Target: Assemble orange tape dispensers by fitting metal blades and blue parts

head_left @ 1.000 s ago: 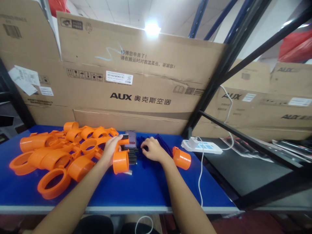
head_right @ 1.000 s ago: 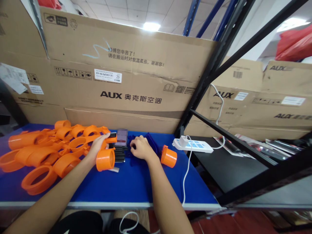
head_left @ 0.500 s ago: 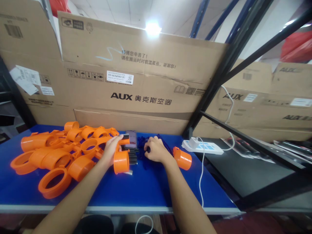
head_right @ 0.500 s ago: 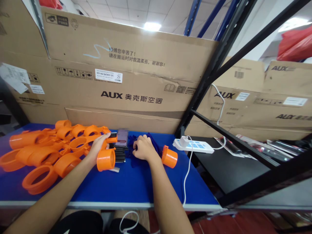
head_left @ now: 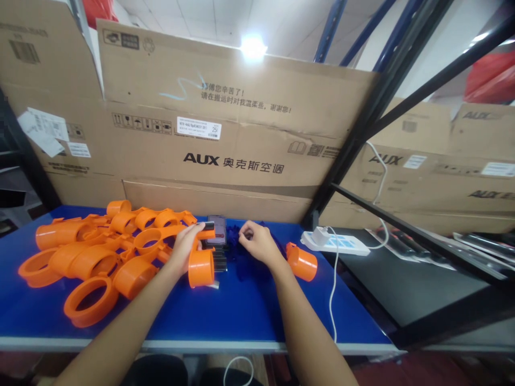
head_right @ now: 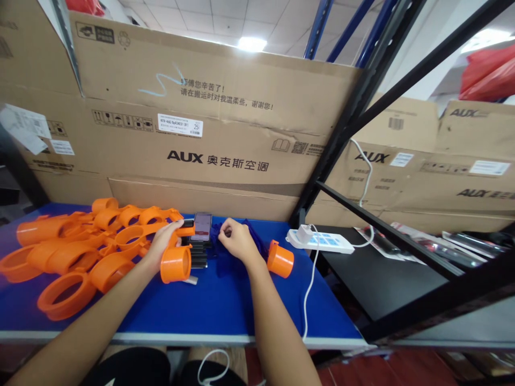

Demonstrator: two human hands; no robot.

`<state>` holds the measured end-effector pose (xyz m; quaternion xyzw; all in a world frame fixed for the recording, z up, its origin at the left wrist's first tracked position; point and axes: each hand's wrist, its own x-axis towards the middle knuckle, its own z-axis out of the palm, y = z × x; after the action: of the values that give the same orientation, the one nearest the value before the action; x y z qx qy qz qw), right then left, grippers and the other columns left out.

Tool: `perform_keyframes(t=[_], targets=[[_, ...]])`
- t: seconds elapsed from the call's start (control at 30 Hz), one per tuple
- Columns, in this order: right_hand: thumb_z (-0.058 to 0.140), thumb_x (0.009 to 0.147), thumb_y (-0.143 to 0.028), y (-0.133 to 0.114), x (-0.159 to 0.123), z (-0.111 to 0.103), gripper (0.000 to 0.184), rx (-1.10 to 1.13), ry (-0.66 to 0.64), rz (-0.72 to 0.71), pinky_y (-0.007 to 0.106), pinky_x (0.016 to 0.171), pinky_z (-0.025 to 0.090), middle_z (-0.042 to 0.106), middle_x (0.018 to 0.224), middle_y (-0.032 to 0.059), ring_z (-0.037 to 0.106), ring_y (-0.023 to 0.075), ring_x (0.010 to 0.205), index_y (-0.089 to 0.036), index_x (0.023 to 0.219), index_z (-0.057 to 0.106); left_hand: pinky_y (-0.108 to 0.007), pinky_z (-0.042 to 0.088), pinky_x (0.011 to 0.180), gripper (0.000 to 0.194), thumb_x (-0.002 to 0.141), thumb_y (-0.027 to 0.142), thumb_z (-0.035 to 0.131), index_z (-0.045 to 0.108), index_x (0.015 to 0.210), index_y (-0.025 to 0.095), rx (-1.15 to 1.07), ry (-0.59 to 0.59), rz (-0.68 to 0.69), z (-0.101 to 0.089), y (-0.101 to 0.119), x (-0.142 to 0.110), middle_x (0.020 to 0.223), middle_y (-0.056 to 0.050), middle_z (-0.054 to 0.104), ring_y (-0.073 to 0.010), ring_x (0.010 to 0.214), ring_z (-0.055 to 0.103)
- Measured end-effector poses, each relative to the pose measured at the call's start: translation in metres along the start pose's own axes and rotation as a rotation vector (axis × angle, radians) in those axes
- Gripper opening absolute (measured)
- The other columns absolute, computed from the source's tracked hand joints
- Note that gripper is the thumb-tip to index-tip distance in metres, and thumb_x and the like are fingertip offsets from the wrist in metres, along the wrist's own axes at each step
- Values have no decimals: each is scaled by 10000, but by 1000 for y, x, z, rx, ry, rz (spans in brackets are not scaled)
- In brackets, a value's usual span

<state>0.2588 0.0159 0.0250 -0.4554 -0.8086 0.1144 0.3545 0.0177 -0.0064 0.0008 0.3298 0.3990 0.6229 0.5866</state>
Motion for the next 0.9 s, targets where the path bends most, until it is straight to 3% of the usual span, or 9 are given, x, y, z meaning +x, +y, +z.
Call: perform_keyframes(t=[0.33,0.5,0.7,0.9], targets=[[547,949,-365,-18,6,38,199,273,299,-21,285,628,542,688,836,37,651,173,695,-203,1039,620,-218,369,382,345,719,469,851,678,818,187,13,-61,-8,2,-2,-1,444,54,534,-103,351,470],[591,953,-330,-34,1,51,179,235,444,-55,326,735,568,707,910,63,667,191,760,-208,1069,655,-210,382,383,402,724,492,857,687,907,178,-8,-123,-8,7,-3,-3,559,38,616,-88,368,497],[590,966,-237,-47,-6,54,166,178,454,-192,342,789,585,722,986,69,677,186,787,-228,1104,682,-216,460,440,460,686,340,899,712,1070,168,-19,-183,0,7,-5,-3,831,-35,756,-86,440,584],[543,972,-162,-48,-9,52,273,131,411,-308,399,917,583,731,1094,100,696,234,1009,-239,1196,680,-219,472,460,463,658,223,891,728,1086,154,-2,-209,2,5,-7,-3,825,-45,766,-96,457,606]])
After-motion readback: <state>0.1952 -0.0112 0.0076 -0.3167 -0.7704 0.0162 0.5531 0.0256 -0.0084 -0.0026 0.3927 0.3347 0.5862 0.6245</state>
